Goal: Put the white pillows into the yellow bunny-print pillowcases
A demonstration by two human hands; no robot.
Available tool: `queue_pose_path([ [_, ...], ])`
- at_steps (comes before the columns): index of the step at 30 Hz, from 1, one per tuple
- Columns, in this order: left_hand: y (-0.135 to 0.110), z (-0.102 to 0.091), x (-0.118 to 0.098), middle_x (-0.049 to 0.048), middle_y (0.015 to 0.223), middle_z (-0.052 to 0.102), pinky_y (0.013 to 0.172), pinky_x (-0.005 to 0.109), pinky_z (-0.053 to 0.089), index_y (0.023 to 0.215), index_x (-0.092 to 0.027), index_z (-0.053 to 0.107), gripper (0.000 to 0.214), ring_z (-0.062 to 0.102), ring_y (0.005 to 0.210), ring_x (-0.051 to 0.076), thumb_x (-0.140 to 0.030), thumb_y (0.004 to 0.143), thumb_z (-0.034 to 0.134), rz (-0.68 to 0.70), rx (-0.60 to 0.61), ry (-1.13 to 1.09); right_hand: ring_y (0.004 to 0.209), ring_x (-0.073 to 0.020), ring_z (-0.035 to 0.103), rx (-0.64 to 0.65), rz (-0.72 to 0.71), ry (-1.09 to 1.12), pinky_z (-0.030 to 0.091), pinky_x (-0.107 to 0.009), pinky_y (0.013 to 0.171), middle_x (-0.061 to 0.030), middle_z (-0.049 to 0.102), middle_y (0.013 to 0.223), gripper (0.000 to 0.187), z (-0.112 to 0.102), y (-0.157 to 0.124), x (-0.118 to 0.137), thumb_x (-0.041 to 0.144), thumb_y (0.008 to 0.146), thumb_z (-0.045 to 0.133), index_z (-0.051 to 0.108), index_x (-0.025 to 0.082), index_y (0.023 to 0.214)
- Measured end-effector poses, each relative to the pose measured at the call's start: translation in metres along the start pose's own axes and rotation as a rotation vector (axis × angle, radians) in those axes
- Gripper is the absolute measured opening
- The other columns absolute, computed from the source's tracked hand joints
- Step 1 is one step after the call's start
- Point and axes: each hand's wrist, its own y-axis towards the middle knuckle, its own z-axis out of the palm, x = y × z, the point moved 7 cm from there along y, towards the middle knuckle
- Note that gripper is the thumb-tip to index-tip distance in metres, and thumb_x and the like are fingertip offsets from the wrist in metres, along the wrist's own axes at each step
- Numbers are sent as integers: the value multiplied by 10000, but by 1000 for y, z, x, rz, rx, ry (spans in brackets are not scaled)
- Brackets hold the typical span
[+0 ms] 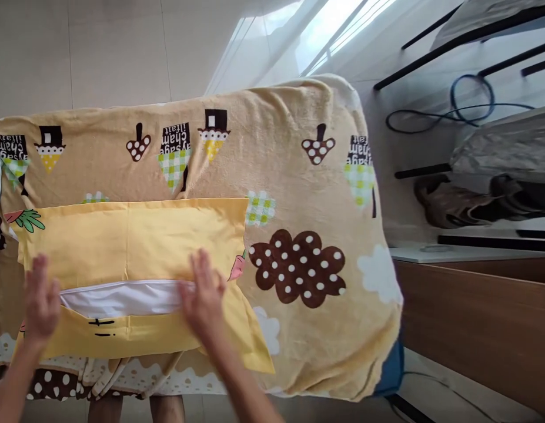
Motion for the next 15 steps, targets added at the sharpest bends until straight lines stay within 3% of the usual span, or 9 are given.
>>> queue_pose_path([
  [2,-31,24,-69,72,1599,257,1218,516,205,1569,-231,116,654,223,1484,248,-263,960,352,166,70,-89,1390,-232,408,-51,-279,106,255,-442,1143,-111,469,1478,656,10,-38,78,211,945,384,161,207,1562],
  [3,-45,39,-95,82,1585,290,1208,512,225,1571,-213,101,654,248,1476,245,-237,957,325,244,115,-110,1385,-224,418,-39,-336,132,253,-423,1148,-101,501,1453,651,20,-52,101,191,943,360,159,193,1563],
  [4,-55,55,-112,101,1567,327,1198,503,240,1571,-189,94,658,277,1466,247,-222,952,316,300,146,-106,1378,-219,427,-28,-366,138,261,-409,1146,-106,526,1429,649,31,-61,114,172,941,346,158,166,1562],
  [6,-69,83,-119,128,1514,414,1181,476,251,1566,-163,133,655,358,1427,252,-221,949,347,391,191,-51,1364,-210,446,16,-408,120,298,-385,1128,-113,559,1394,627,54,-70,114,155,941,349,201,139,1550],
  [8,-75,105,-99,123,1462,485,1154,442,282,1537,-191,270,613,446,1370,254,-249,944,415,483,235,12,1343,-189,470,94,-513,97,336,-360,1106,-101,574,1379,594,73,-73,94,133,941,360,281,162,1529],
  [11,-80,116,-38,101,1347,603,1057,394,393,1403,-254,515,467,607,1198,241,-286,942,453,583,317,80,1304,-153,509,238,-650,53,360,-325,1087,-60,584,1373,536,88,-85,38,122,954,340,396,216,1478],
  [13,-84,104,16,95,1248,672,1010,400,434,1383,-274,540,450,672,1073,241,-298,941,455,556,319,148,1257,-156,554,266,-598,-19,371,-332,1075,-50,608,1346,500,83,-97,-14,167,972,360,419,238,1464],
  [15,-97,76,68,84,1266,663,1039,454,423,1490,-312,378,559,651,1123,268,-305,935,453,517,293,188,1227,-198,583,217,-442,-126,383,-380,1062,-77,609,1342,510,66,-110,-75,249,980,395,376,233,1490],
])
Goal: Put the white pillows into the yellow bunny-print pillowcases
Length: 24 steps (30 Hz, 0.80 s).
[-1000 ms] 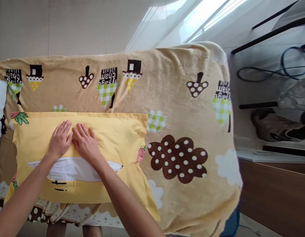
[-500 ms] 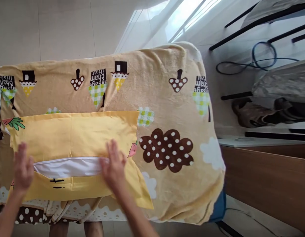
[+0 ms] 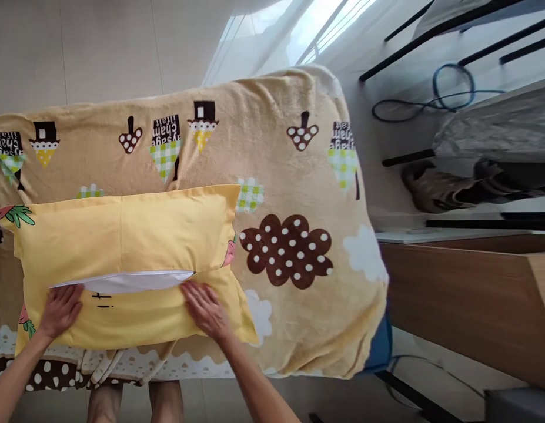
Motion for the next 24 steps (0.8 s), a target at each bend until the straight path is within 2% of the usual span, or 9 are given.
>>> queue_pose_path([
  [3,-76,-26,41,44,1464,493,1133,565,329,1552,-375,93,692,493,1322,297,-331,934,402,-197,-24,1,1225,-281,583,-92,328,-169,375,-474,1049,-149,553,1391,610,-21,-62,-62,339,982,378,209,209,1553],
  [5,-119,-41,46,24,1564,329,1185,582,245,1554,-371,76,702,362,1412,291,-336,928,391,-404,-47,-12,1236,-308,571,-158,473,-208,355,-507,1052,-168,505,1432,634,-36,-86,-67,340,981,361,142,229,1566],
  [7,-137,-49,21,26,1607,202,1215,563,194,1563,-330,70,732,260,1458,274,-310,917,413,-488,-120,-42,1276,-313,535,-241,514,-143,335,-510,1068,-177,458,1469,652,-45,-84,-32,304,971,373,123,228,1568],
  [10,-106,-33,-40,55,1630,102,1218,551,199,1570,-277,26,778,160,1489,249,-245,911,439,-455,-237,-117,1337,-274,478,-343,340,65,312,-460,1107,-170,468,1465,697,-40,-33,67,232,940,406,107,182,1568],
  [12,-73,-7,-65,124,1628,83,1199,579,217,1570,-217,-7,772,129,1498,260,-218,924,416,-519,-313,-125,1354,-253,459,-267,122,188,317,-440,1117,-141,494,1450,678,-20,13,125,220,930,427,175,198,1559],
  [14,-53,22,-67,204,1605,145,1170,628,219,1569,-161,13,736,142,1495,296,-232,942,392,-611,-321,-83,1322,-216,496,-128,-41,259,371,-400,1084,-95,550,1409,611,6,41,141,189,932,431,296,234,1525],
  [16,-59,45,-49,264,1564,238,1150,650,213,1558,-93,97,685,187,1480,336,-288,958,363,-674,-205,-39,1242,-180,562,11,-161,273,430,-349,1025,-78,602,1354,553,29,38,114,148,936,398,387,221,1485],
  [19,-121,50,3,274,1541,289,1163,600,204,1515,-17,239,664,175,1484,336,-389,966,263,-833,68,-17,1265,-183,541,144,-225,196,409,-360,1054,-77,606,1349,506,37,-22,31,164,954,367,442,198,1453],
  [24,-227,9,75,155,1543,364,1147,605,241,1469,-144,399,694,318,1436,343,-528,907,261,-1047,298,-197,1277,-216,534,190,259,63,396,-400,1047,-71,567,1395,462,-6,-139,-83,311,942,353,580,248,1340],
])
